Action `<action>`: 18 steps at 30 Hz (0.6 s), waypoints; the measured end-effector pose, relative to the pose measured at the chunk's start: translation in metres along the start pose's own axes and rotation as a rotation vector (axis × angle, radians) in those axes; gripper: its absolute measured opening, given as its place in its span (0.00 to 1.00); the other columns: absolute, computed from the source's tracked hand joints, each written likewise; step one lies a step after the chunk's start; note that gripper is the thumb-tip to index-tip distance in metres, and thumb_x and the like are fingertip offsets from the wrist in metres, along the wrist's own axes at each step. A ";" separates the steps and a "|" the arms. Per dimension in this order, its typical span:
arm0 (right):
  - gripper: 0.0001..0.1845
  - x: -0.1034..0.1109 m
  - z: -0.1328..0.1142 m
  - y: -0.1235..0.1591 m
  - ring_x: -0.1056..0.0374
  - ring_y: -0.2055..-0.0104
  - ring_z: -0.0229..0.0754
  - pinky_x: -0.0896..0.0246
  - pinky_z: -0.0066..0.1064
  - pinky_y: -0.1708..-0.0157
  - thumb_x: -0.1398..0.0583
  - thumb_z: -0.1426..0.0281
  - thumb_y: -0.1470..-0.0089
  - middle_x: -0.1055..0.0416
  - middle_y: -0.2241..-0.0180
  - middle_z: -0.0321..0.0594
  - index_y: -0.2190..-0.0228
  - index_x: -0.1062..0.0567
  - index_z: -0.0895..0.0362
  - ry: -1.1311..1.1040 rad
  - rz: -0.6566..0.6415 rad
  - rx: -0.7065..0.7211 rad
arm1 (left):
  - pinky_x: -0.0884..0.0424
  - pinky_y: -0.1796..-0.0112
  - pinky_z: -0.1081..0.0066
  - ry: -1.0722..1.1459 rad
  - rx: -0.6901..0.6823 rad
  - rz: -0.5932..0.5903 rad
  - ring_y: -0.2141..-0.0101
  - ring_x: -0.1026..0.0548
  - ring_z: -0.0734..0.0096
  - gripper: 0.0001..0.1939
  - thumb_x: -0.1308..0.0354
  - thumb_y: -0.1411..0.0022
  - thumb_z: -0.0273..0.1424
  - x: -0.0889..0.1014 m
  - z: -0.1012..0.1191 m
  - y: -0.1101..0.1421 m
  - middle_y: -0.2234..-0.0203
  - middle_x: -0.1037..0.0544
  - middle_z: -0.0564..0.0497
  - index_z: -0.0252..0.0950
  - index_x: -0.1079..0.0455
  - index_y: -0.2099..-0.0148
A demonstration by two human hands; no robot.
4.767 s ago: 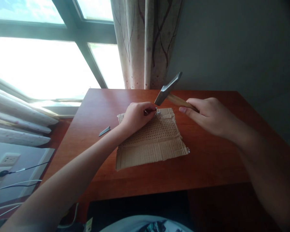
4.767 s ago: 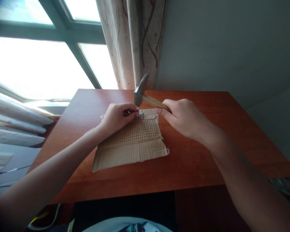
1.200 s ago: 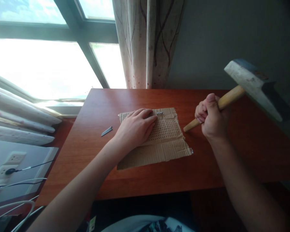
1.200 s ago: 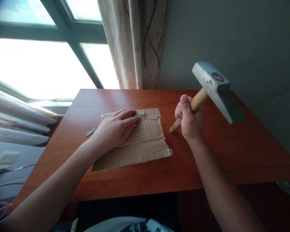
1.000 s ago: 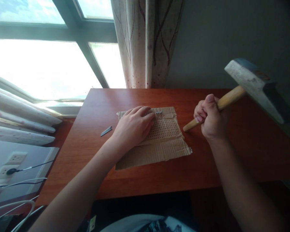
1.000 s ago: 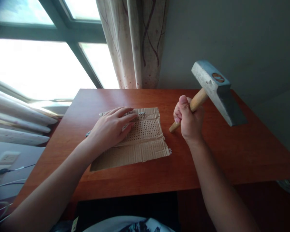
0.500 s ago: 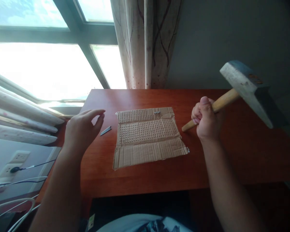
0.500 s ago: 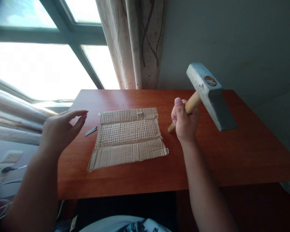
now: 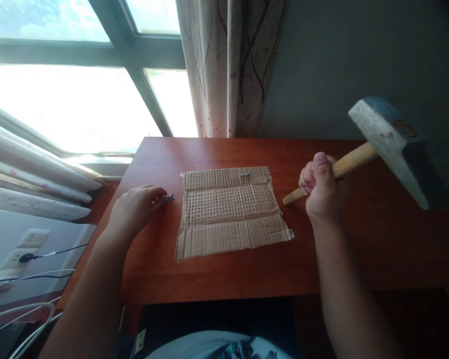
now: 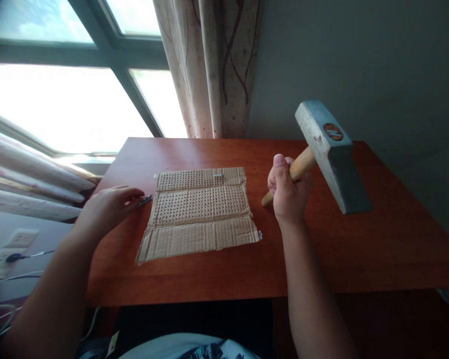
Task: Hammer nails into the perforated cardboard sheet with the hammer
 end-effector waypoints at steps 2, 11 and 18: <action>0.31 0.000 0.000 0.001 0.54 0.87 0.30 0.62 0.29 0.88 0.37 0.51 0.44 0.53 0.88 0.26 0.84 0.45 0.53 -0.001 -0.001 0.005 | 0.34 0.65 0.64 0.001 -0.013 -0.001 0.63 0.22 0.55 0.17 0.49 0.36 0.42 0.002 0.001 -0.002 0.59 0.18 0.45 0.43 0.22 0.57; 0.32 -0.001 -0.003 0.005 0.54 0.87 0.30 0.62 0.29 0.88 0.37 0.51 0.43 0.53 0.87 0.27 0.85 0.45 0.53 -0.008 -0.002 0.015 | 0.36 0.66 0.64 -0.031 -0.039 -0.006 0.63 0.21 0.54 0.15 0.49 0.35 0.41 0.004 0.005 -0.005 0.61 0.18 0.44 0.43 0.22 0.59; 0.31 0.001 -0.003 0.007 0.54 0.87 0.29 0.62 0.29 0.87 0.38 0.52 0.42 0.52 0.87 0.27 0.85 0.45 0.53 -0.033 -0.011 0.023 | 0.37 0.67 0.63 -0.066 -0.063 -0.022 0.63 0.21 0.52 0.16 0.50 0.34 0.42 0.000 0.004 -0.009 0.62 0.18 0.43 0.43 0.22 0.60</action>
Point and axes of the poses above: each hand's wrist, its own y-axis away from the middle knuckle, its own x-axis out of the back of the hand, z = x × y, the point moved 3 cm from there along -y, towards the middle knuckle
